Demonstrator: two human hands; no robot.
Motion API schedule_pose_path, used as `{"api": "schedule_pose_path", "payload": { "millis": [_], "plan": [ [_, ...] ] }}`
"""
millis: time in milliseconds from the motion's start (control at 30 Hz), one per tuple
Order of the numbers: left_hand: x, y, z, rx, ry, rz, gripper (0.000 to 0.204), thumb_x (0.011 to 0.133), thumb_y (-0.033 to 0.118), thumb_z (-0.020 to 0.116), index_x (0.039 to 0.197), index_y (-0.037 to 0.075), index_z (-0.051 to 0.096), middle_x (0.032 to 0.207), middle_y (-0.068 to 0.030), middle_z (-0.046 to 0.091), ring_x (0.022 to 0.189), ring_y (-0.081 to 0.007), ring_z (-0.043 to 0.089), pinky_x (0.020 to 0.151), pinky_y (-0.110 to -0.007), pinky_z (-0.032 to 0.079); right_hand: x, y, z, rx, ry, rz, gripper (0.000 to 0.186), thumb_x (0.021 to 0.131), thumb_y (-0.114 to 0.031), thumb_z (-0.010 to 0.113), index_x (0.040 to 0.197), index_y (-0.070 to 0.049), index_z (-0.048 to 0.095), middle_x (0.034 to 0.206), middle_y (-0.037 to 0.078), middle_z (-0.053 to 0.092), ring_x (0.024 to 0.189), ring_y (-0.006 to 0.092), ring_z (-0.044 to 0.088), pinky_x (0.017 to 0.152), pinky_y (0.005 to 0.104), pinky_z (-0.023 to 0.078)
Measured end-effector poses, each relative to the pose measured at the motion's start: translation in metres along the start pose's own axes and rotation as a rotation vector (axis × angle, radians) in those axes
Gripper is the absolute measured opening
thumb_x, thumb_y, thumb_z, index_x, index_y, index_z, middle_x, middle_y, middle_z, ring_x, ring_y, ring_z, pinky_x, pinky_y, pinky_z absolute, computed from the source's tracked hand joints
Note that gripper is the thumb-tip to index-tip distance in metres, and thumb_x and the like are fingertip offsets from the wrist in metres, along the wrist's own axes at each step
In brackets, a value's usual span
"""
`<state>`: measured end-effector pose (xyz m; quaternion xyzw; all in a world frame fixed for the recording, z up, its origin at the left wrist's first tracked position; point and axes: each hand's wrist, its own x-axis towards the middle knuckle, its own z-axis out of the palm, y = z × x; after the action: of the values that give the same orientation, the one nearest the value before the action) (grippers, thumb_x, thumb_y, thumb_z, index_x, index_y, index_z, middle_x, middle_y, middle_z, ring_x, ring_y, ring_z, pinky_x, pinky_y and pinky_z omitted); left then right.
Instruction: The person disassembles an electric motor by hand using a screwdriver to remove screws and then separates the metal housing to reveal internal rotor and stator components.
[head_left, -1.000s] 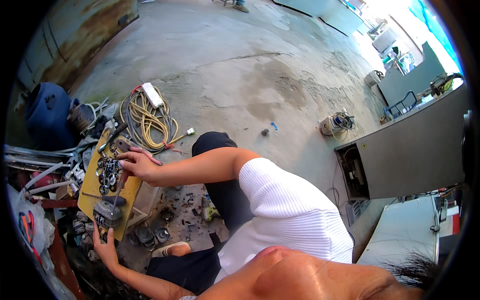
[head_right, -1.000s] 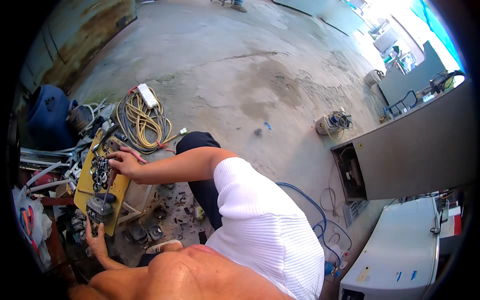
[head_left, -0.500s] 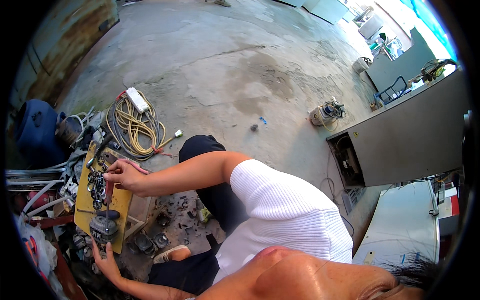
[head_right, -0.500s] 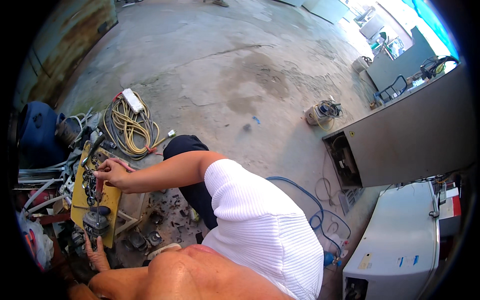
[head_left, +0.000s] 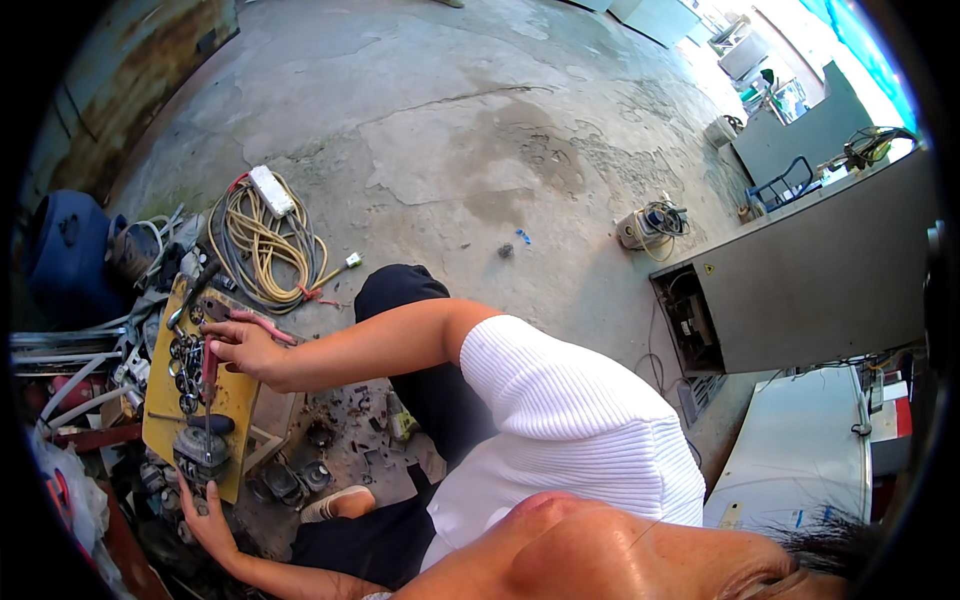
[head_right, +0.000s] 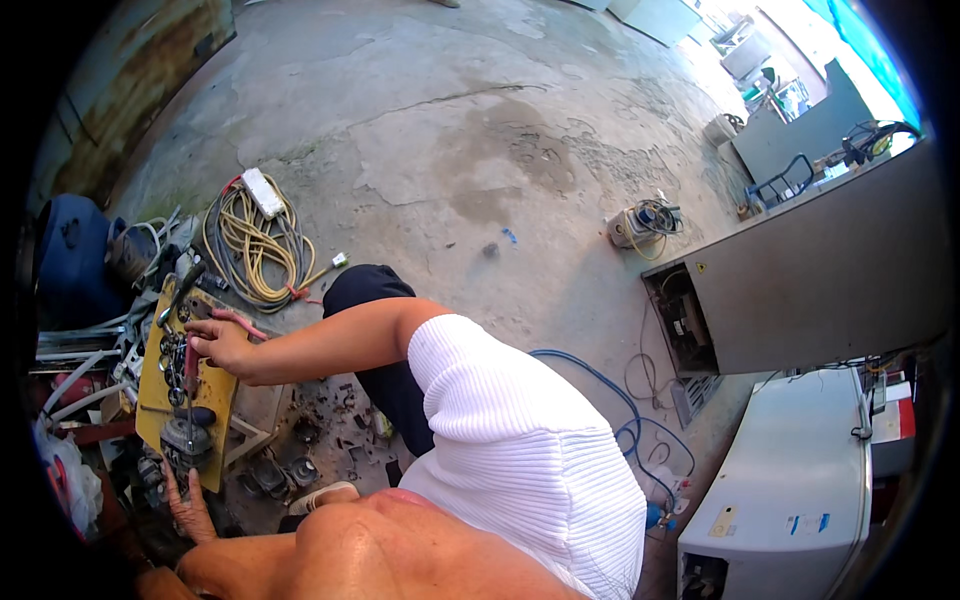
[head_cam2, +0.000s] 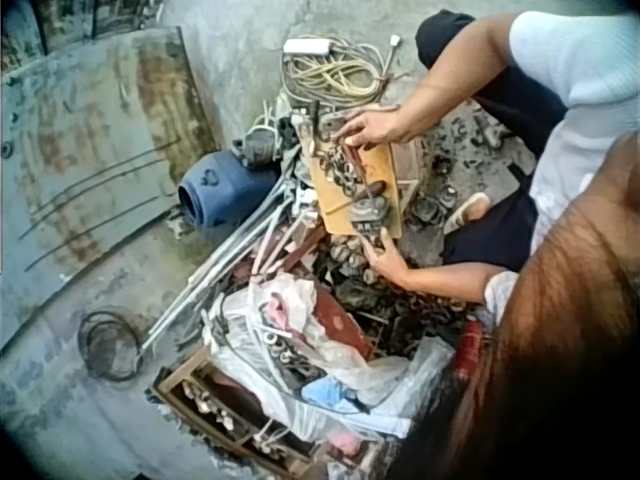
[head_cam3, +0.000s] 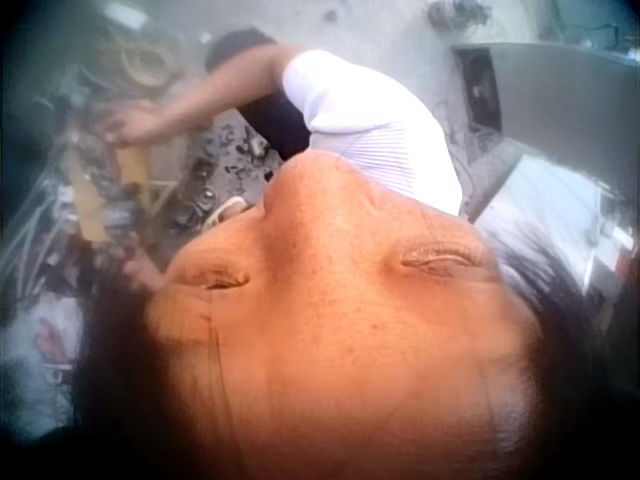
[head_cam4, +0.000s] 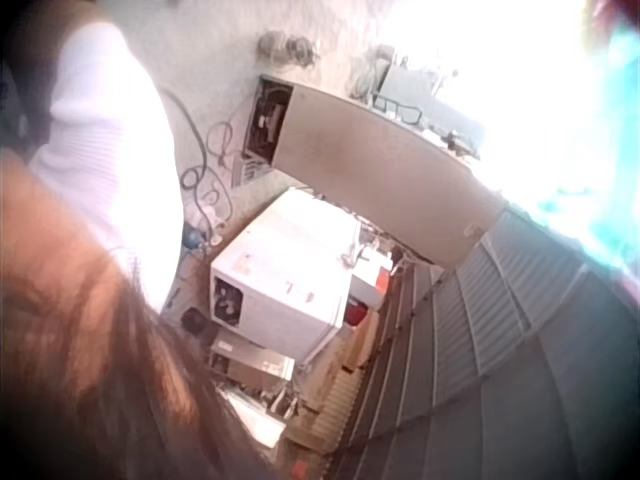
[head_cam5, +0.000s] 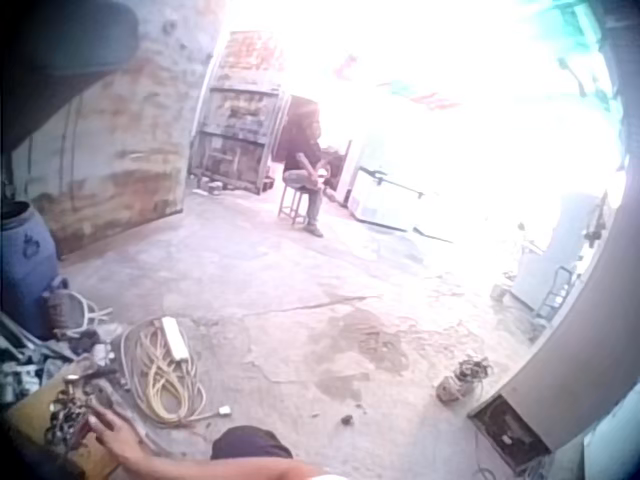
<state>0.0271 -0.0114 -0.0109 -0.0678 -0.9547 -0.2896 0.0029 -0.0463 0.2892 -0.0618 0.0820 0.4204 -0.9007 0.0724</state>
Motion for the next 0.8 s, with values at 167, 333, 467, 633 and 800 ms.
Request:
{"api": "schedule_pose_path", "payload": {
  "millis": [167,333,467,633,800],
  "plan": [
    [0.002,0.005,-0.001,-0.038,-0.02,-0.047,0.058,0.091,0.03,0.062,0.14,0.005,0.045,0.137,-0.0212,0.049,0.126,-0.0333,0.047,0.104,-0.038,0.034,-0.006,-0.012,0.0,-0.119,0.035,0.011,0.038,0.091,-0.03,0.065,0.126,-0.015,0.058,0.102,-0.005,0.062,0.087,0.0066,0.054,0.068,0.0266,0.043],
    [0.002,0.01,-0.002,-0.029,-0.037,-0.069,0.06,0.089,0.028,0.065,0.141,0.004,0.044,0.14,-0.0187,0.048,0.127,-0.0311,0.047,0.105,-0.038,0.035,-0.004,-0.008,0.0,-0.133,0.054,0.043,0.031,0.092,-0.029,0.064,0.119,-0.014,0.058,0.102,-0.005,0.062,0.092,0.0077,0.055,0.074,0.0266,0.043],
    [0.002,0.009,-0.001,-0.109,-0.033,-0.048,0.064,0.083,0.018,0.07,0.14,0.006,0.045,0.139,-0.0182,0.049,0.127,-0.0313,0.048,0.105,-0.038,0.035,-0.005,-0.012,0.002,-0.155,0.084,0.058,0.029,0.093,-0.026,0.062,0.117,-0.012,0.056,0.107,-0.002,0.061,0.097,0.0082,0.056,0.077,0.027,0.045],
    [0.003,0.009,0.001,-0.093,-0.013,-0.043,0.063,0.082,0.017,0.07,0.14,0.007,0.046,0.138,-0.0179,0.051,0.126,-0.0325,0.048,0.105,-0.039,0.035,0.002,-0.006,-0.005,-0.135,0.056,0.049,0.031,0.096,-0.02,0.058,0.125,-0.01,0.056,0.111,0.0,0.06,0.1,0.0088,0.056,0.083,0.0262,0.048],
    [0.003,0.011,-0.004,-0.066,-0.018,-0.045,0.065,0.081,0.02,0.072,0.14,0.008,0.047,0.135,-0.0183,0.053,0.124,-0.0333,0.049,0.104,-0.039,0.036,-0.012,-0.023,0.006,-0.108,0.056,0.107,0.032,0.096,-0.028,0.058,0.126,-0.017,0.056,0.11,-0.006,0.06,0.098,0.0084,0.057,0.082,0.0258,0.046]
  ]
}}
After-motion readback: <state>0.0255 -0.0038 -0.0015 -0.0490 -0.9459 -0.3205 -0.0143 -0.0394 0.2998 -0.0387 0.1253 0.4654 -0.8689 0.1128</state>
